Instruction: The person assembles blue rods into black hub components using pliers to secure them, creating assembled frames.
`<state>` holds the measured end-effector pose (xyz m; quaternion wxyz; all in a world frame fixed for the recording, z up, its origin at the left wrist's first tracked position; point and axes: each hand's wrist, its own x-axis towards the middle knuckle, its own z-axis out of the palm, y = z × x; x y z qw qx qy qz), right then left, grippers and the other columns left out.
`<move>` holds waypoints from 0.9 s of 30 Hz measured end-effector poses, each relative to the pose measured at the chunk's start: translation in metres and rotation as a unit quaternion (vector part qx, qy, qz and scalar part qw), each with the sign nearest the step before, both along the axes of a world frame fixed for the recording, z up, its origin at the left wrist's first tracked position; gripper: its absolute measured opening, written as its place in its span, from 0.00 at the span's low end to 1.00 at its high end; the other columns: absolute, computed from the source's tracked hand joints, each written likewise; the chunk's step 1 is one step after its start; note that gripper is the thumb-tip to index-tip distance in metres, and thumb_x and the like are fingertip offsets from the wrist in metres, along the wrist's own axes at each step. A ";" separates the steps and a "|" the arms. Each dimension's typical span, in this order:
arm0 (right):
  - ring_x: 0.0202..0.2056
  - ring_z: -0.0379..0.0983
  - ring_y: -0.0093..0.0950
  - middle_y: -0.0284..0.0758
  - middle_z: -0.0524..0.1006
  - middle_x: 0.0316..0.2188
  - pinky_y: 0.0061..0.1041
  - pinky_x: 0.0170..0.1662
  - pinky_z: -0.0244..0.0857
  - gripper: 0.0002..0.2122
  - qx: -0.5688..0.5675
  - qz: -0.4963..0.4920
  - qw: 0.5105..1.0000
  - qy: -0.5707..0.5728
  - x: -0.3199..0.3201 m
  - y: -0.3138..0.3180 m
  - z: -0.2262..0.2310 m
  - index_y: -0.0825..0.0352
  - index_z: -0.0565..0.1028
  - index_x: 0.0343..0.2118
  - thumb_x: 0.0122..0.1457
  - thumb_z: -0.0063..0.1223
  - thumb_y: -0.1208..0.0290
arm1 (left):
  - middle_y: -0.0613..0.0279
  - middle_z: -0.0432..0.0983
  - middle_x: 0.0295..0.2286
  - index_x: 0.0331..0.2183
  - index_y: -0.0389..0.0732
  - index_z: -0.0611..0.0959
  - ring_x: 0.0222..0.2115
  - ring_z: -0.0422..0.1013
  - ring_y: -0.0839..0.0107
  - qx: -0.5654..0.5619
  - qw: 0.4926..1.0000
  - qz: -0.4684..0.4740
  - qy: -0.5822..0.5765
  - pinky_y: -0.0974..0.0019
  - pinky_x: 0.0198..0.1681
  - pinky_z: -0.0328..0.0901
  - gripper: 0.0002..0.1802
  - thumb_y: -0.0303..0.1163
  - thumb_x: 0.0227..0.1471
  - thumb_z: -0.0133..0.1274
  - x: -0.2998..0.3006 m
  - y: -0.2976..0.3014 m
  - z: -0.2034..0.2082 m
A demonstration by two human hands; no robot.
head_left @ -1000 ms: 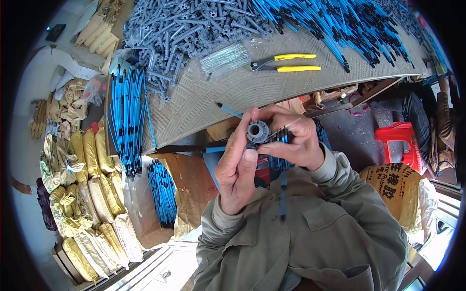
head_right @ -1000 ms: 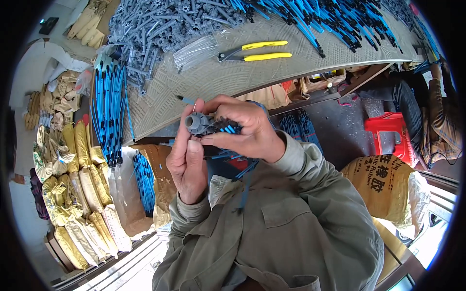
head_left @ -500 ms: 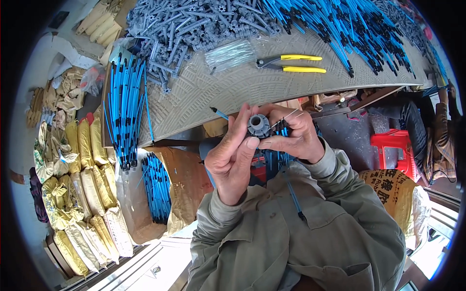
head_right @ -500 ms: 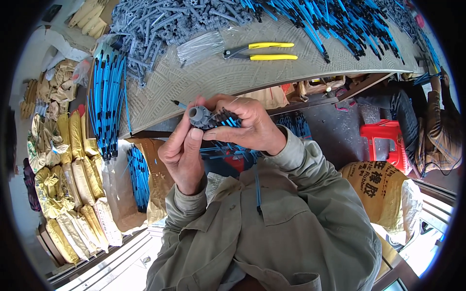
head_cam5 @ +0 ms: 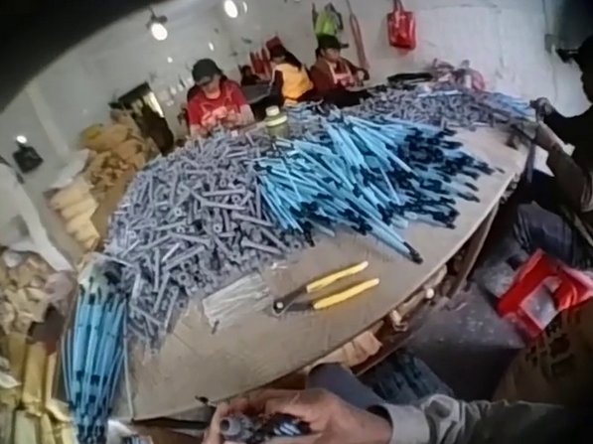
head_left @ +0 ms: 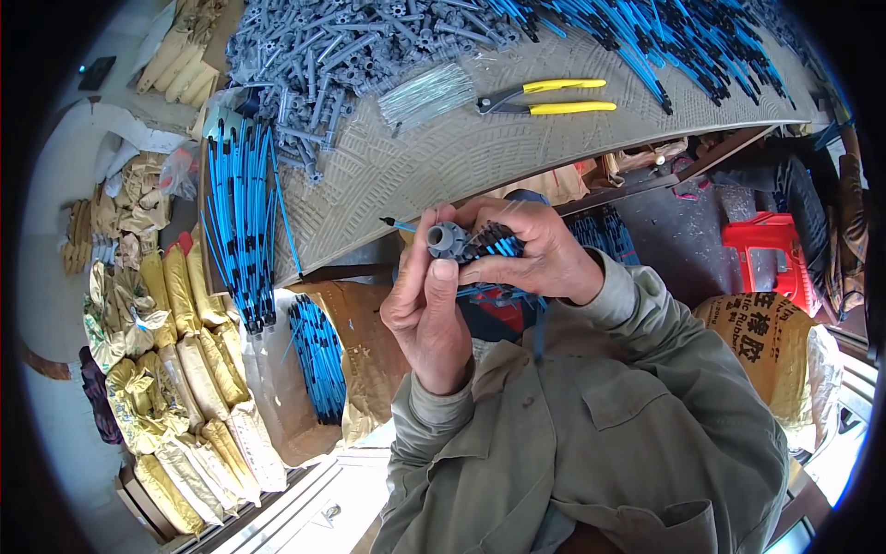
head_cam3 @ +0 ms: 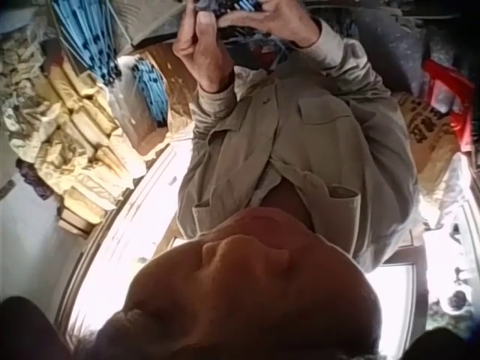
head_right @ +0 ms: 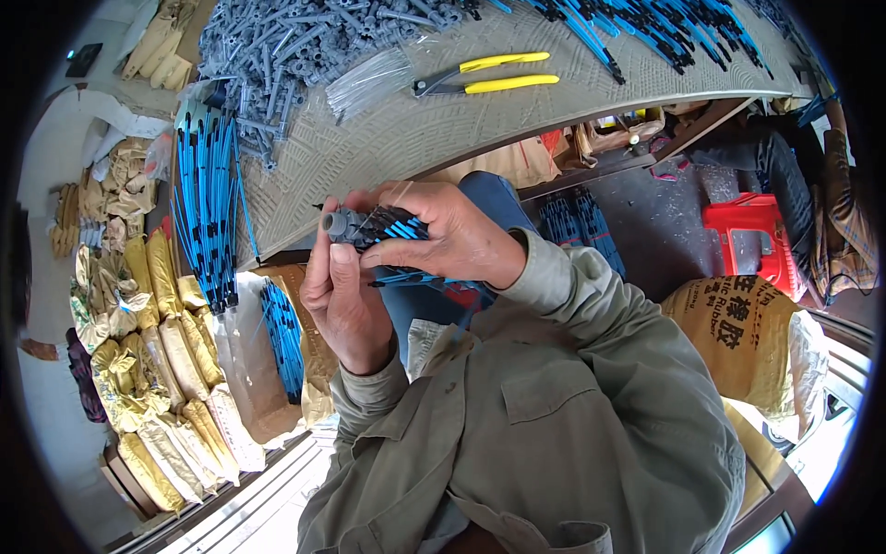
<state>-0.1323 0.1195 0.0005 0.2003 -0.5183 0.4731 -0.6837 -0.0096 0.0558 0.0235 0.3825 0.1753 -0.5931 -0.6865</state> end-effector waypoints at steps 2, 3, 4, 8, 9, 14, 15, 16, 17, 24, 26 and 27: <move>0.31 0.69 0.26 0.38 0.73 0.33 0.23 0.34 0.61 0.14 -0.025 -0.014 0.999 -0.023 0.004 -0.004 -0.002 0.71 0.69 0.27 0.42 0.65 0.75 | 0.50 0.70 0.44 0.49 0.28 0.68 0.44 0.66 0.68 0.044 0.998 0.038 0.020 0.66 0.51 0.57 0.22 0.27 0.54 0.47 0.000 0.005 -0.001; 0.31 0.69 0.26 0.38 0.73 0.33 0.23 0.34 0.61 0.14 -0.027 -0.017 0.999 -0.025 0.005 -0.005 -0.004 0.71 0.69 0.27 0.42 0.65 0.75 | 0.50 0.71 0.43 0.49 0.28 0.69 0.44 0.66 0.68 0.065 0.996 0.057 0.030 0.67 0.51 0.57 0.22 0.27 0.53 0.47 -0.001 0.007 -0.002; 0.30 0.68 0.25 0.37 0.72 0.31 0.22 0.32 0.61 0.14 -0.044 -0.037 0.998 -0.009 0.006 -0.007 -0.006 0.71 0.69 0.27 0.42 0.65 0.75 | 0.50 0.71 0.43 0.49 0.28 0.69 0.44 0.66 0.68 0.064 0.996 0.056 0.029 0.67 0.51 0.57 0.22 0.27 0.53 0.47 -0.001 0.007 -0.001; 0.26 0.65 0.21 0.32 0.71 0.25 0.21 0.29 0.59 0.14 -0.046 -0.075 0.996 -0.007 0.012 -0.007 -0.010 0.70 0.69 0.27 0.41 0.66 0.75 | 0.49 0.72 0.40 0.49 0.28 0.69 0.42 0.67 0.69 0.088 0.993 0.065 0.035 0.67 0.50 0.57 0.21 0.27 0.53 0.46 -0.004 0.006 0.000; 0.25 0.64 0.20 0.31 0.70 0.24 0.20 0.28 0.58 0.14 -0.013 -0.071 0.997 -0.036 0.016 -0.006 -0.011 0.70 0.70 0.27 0.40 0.66 0.75 | 0.49 0.72 0.40 0.48 0.28 0.69 0.42 0.67 0.69 0.089 0.993 0.061 0.038 0.67 0.50 0.58 0.21 0.27 0.53 0.46 -0.003 0.004 -0.001; 0.22 0.62 0.15 0.28 0.68 0.21 0.18 0.24 0.56 0.16 0.010 -0.032 0.998 -0.052 0.011 -0.005 -0.010 0.69 0.69 0.26 0.38 0.68 0.75 | 0.49 0.73 0.39 0.48 0.28 0.69 0.41 0.67 0.69 0.085 0.993 0.062 0.055 0.67 0.49 0.58 0.21 0.26 0.53 0.47 -0.002 0.003 -0.001; 0.22 0.62 0.15 0.28 0.68 0.21 0.18 0.24 0.56 0.16 0.010 -0.031 0.998 -0.051 0.010 -0.005 -0.009 0.69 0.69 0.26 0.38 0.68 0.75 | 0.49 0.73 0.39 0.48 0.28 0.69 0.41 0.67 0.70 0.083 0.993 0.066 0.060 0.67 0.49 0.58 0.21 0.26 0.53 0.47 -0.003 0.004 -0.001; 0.24 0.62 0.15 0.28 0.68 0.21 0.18 0.26 0.57 0.15 0.016 -0.023 0.998 -0.050 0.009 -0.004 -0.008 0.68 0.69 0.27 0.39 0.67 0.76 | 0.49 0.73 0.39 0.48 0.28 0.69 0.41 0.67 0.70 0.083 0.992 0.066 0.061 0.67 0.49 0.58 0.21 0.26 0.53 0.47 -0.003 0.004 -0.001; 0.25 0.62 0.15 0.28 0.67 0.22 0.18 0.27 0.57 0.15 0.023 -0.014 0.999 -0.047 0.009 -0.004 -0.007 0.68 0.69 0.27 0.40 0.66 0.76 | 0.49 0.73 0.39 0.48 0.28 0.69 0.41 0.67 0.70 0.088 0.991 0.070 0.065 0.68 0.49 0.58 0.21 0.26 0.53 0.47 -0.003 0.005 -0.001; 0.32 0.61 0.13 0.27 0.67 0.28 0.16 0.35 0.56 0.10 -0.031 0.105 0.959 -0.261 0.008 -0.008 -0.012 0.67 0.69 0.32 0.48 0.59 0.77 | 0.53 0.73 0.39 0.47 0.28 0.71 0.40 0.68 0.72 0.109 0.989 0.089 0.046 0.68 0.49 0.59 0.20 0.25 0.51 0.49 -0.002 0.004 -0.013; 0.34 0.60 0.14 0.26 0.66 0.31 0.16 0.38 0.55 0.10 -0.035 0.143 0.959 -0.243 0.009 -0.009 -0.014 0.66 0.68 0.34 0.50 0.57 0.79 | 0.55 0.73 0.39 0.47 0.28 0.71 0.40 0.68 0.72 0.111 0.989 0.082 0.051 0.69 0.49 0.59 0.20 0.25 0.51 0.50 -0.001 0.004 -0.012; 0.34 0.60 0.14 0.26 0.66 0.31 0.16 0.38 0.55 0.10 -0.032 0.146 0.958 -0.243 0.009 -0.009 -0.016 0.66 0.68 0.34 0.50 0.57 0.79 | 0.55 0.73 0.39 0.46 0.28 0.72 0.40 0.68 0.72 0.112 0.989 0.078 0.054 0.69 0.49 0.59 0.20 0.25 0.51 0.50 -0.001 0.004 -0.012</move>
